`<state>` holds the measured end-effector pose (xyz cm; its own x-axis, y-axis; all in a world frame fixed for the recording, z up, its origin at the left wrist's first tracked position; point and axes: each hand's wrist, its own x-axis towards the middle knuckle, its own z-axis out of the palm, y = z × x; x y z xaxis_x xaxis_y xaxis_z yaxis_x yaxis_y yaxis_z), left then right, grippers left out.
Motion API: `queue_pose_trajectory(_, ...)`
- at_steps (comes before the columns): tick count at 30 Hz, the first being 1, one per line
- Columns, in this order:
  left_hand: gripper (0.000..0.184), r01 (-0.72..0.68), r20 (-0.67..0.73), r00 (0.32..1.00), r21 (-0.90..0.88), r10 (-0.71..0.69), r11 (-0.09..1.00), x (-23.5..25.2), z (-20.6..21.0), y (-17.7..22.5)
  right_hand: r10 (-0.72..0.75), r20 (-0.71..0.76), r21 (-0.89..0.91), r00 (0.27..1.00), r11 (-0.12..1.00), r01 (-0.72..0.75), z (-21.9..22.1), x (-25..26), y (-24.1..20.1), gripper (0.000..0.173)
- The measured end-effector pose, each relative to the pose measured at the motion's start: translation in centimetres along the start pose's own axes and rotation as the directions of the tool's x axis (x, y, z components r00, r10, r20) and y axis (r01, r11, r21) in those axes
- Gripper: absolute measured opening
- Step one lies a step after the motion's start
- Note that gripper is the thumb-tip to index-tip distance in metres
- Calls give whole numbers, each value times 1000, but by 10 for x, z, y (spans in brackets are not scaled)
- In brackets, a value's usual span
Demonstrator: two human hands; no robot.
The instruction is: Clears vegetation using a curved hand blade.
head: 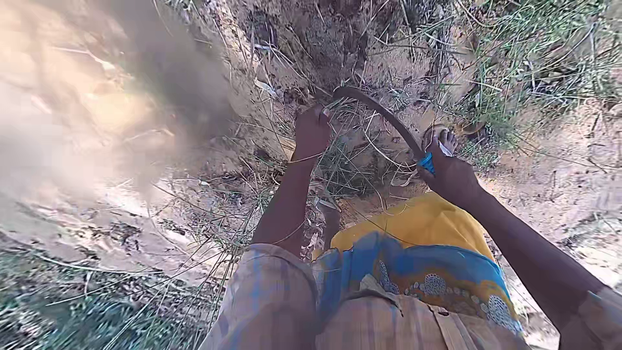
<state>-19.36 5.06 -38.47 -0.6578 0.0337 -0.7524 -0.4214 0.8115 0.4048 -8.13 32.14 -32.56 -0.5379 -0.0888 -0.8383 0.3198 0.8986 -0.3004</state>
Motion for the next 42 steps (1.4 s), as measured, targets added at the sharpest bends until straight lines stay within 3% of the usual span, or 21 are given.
queue_pose_trajectory(2,38,86,-10,996,-27,-86,996,-8,-2,-14,11,-12,17,1000,1000,-11,12,-46,22,44)
queue_pose_trajectory(5,45,273,-60,960,-13,-273,962,-28,-10,-75,15,-148,143,989,990,7,41,-124,68,44)
queue_pose_trajectory(8,42,358,-70,933,92,-353,929,-44,11,-111,153,-204,363,967,929,-70,51,-154,79,52)
queue_pose_trajectory(9,45,391,-87,920,118,-383,913,-42,15,-104,166,-231,403,959,913,-60,49,-145,78,53)
queue_pose_trajectory(11,70,387,-188,913,122,-362,914,-35,17,-72,140,-285,410,948,912,-11,42,-124,76,53)
queue_pose_trajectory(13,79,193,-334,928,55,-164,980,-33,15,-35,114,-296,368,948,930,3,43,-111,79,53)
queue_pose_trajectory(15,73,-12,-381,924,-71,-16,997,-27,22,-2,95,-295,337,951,941,10,50,-107,81,53)
queue_pose_trajectory(16,72,1,-314,947,-213,-69,977,-21,29,12,90,-294,333,952,943,14,52,-106,82,52)
queue_pose_trajectory(18,77,158,-126,955,-545,-267,824,-9,55,29,83,-292,340,953,940,22,57,-105,81,50)
queue_pose_trajectory(20,68,299,18,925,-653,-381,695,-1,87,33,77,-288,338,955,941,27,59,-100,76,48)
queue_pose_trajectory(23,44,470,232,879,-557,-416,684,-5,110,38,11,-242,297,970,953,64,56,-81,71,46)
queue_pose_trajectory(27,36,413,158,908,-494,-388,765,-19,104,12,-35,-79,241,996,969,53,48,-43,62,42)
queue_pose_trajectory(30,37,266,103,964,-404,-246,875,-26,98,-19,28,25,182,999,983,-32,50,-12,48,43)
queue_pose_trajectory(33,38,211,71,978,-341,-198,916,-29,88,-25,109,107,119,988,985,-122,59,4,37,51)
queue_pose_trajectory(39,38,111,153,986,-295,-68,949,-49,100,-6,263,213,223,941,924,-309,36,-84,34,43)
queue_pose_trajectory(42,38,103,196,978,-163,-70,981,-75,102,-43,238,151,216,960,939,-267,42,-156,56,42)
